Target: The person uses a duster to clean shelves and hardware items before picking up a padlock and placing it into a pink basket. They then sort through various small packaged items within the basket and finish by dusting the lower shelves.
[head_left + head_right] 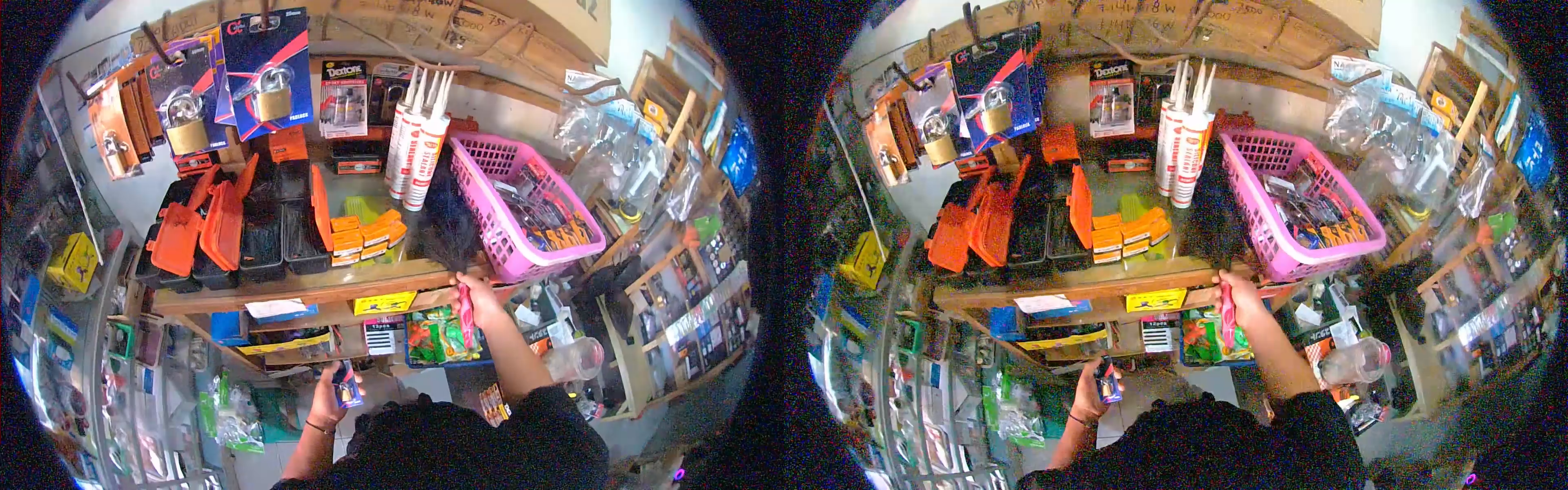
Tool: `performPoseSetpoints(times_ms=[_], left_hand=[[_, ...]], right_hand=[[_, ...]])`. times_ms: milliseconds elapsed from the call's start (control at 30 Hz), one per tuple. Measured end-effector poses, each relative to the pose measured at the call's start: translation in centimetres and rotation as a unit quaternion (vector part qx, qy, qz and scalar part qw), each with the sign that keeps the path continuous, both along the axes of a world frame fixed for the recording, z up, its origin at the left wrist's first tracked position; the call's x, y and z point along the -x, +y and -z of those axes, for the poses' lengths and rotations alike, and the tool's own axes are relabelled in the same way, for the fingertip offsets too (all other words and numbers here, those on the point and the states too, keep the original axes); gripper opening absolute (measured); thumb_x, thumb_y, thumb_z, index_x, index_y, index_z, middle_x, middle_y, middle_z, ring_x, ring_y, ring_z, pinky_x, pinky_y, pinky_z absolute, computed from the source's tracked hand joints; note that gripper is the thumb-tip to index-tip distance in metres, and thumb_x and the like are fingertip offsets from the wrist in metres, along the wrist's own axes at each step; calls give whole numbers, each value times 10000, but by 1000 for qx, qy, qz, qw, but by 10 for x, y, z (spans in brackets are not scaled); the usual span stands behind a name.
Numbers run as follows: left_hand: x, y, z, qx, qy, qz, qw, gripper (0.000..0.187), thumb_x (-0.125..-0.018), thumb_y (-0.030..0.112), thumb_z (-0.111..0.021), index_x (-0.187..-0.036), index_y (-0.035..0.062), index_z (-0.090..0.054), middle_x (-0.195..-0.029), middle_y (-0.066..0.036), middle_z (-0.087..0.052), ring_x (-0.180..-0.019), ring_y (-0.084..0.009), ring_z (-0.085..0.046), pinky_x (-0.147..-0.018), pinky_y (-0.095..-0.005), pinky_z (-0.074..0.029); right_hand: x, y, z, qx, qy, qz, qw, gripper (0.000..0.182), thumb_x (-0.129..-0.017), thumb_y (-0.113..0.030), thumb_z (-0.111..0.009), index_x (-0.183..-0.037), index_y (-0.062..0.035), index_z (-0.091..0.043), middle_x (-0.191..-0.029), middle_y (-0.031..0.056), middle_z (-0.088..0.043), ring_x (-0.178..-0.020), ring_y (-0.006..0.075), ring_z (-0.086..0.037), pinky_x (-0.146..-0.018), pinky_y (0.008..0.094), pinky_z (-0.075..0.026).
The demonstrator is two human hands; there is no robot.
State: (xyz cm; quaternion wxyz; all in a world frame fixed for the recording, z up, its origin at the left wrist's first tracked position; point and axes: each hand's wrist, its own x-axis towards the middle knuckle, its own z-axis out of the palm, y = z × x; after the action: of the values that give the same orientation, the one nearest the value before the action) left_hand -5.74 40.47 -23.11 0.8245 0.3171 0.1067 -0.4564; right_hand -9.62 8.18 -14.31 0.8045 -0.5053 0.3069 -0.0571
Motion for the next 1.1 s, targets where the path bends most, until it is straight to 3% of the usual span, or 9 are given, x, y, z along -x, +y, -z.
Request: performPoseSetpoints(times_ms=[267,367,467,567,700,833,933,1000,1100], left_hand=[[-21,-35,-20,0,-22,101,995,362,-839,412,-429,-841,56,-494,-682,-122,-577,-558,-243,-575,-523,-356,-493],[-30,-66,-46,33,-48,161,985,342,-822,370,-467,-915,42,-487,-764,-119,-582,-633,-232,-592,-585,-369,-510],[-44,-105,-81,94,-161,179,966,315,-825,327,-473,-924,28,-474,-773,-137,-583,-645,-234,-600,-600,-371,-515],[-60,-146,-107,97,-206,95,969,255,-841,272,-454,-906,27,-476,-730,-120,-580,-621,-217,-596,-537,-321,-508],[-92,-205,-104,60,-250,-17,966,209,-836,238,-452,-928,57,-502,-780,-81,-584,-619,-187,-585,-515,-285,-488],[-113,-242,-116,104,-203,78,970,330,-868,346,-375,-968,73,-532,-784,-65,-589,-665,-212,-579,-618,-325,-478],[-133,-267,-103,127,-212,113,962,542,-838,533,-340,-1048,64,-515,-808,-89,-582,-714,-223,-577,-672,-367,-489],[-132,-270,-98,200,-230,156,939,638,-795,611,-319,-1058,61,-508,-837,-93,-576,-750,-225,-567,-709,-382,-477],[-119,-270,-118,176,-205,146,952,625,-817,589,-287,-1104,67,-475,-900,-81,-574,-814,-231,-557,-772,-371,-452]], right_hand=[[105,50,41,46,27,46,997,250,-832,-262,-478,-684,-64,-437,-522,28,-409,-418,163,-433,-398,269,-374],[139,68,59,256,85,84,959,249,-822,-240,-511,-652,-69,-448,-525,8,-412,-416,107,-387,-388,261,-339],[167,79,70,338,143,103,924,298,-824,-253,-518,-606,-57,-467,-529,23,-460,-470,95,-432,-417,254,-343],[198,76,111,391,169,104,899,366,-803,-266,-554,-562,-12,-448,-504,33,-433,-470,101,-397,-432,287,-332],[195,85,56,445,163,-37,880,346,-814,-300,-530,-663,12,-523,-564,82,-495,-531,128,-438,-485,296,-358],[179,54,85,300,117,26,946,315,-857,-287,-480,-655,-46,-481,-523,7,-445,-449,85,-407,-417,244,-331],[163,33,102,289,44,18,956,334,-857,-310,-482,-635,-61,-457,-513,-3,-431,-423,71,-386,-386,233,-309],[160,21,105,384,22,-20,923,332,-860,-313,-480,-638,-68,-443,-498,-14,-413,-400,69,-371,-365,235,-299],[151,2,124,299,57,-44,952,337,-862,-318,-477,-642,-65,-435,-486,-17,-397,-388,73,-376,-354,242,-300]])
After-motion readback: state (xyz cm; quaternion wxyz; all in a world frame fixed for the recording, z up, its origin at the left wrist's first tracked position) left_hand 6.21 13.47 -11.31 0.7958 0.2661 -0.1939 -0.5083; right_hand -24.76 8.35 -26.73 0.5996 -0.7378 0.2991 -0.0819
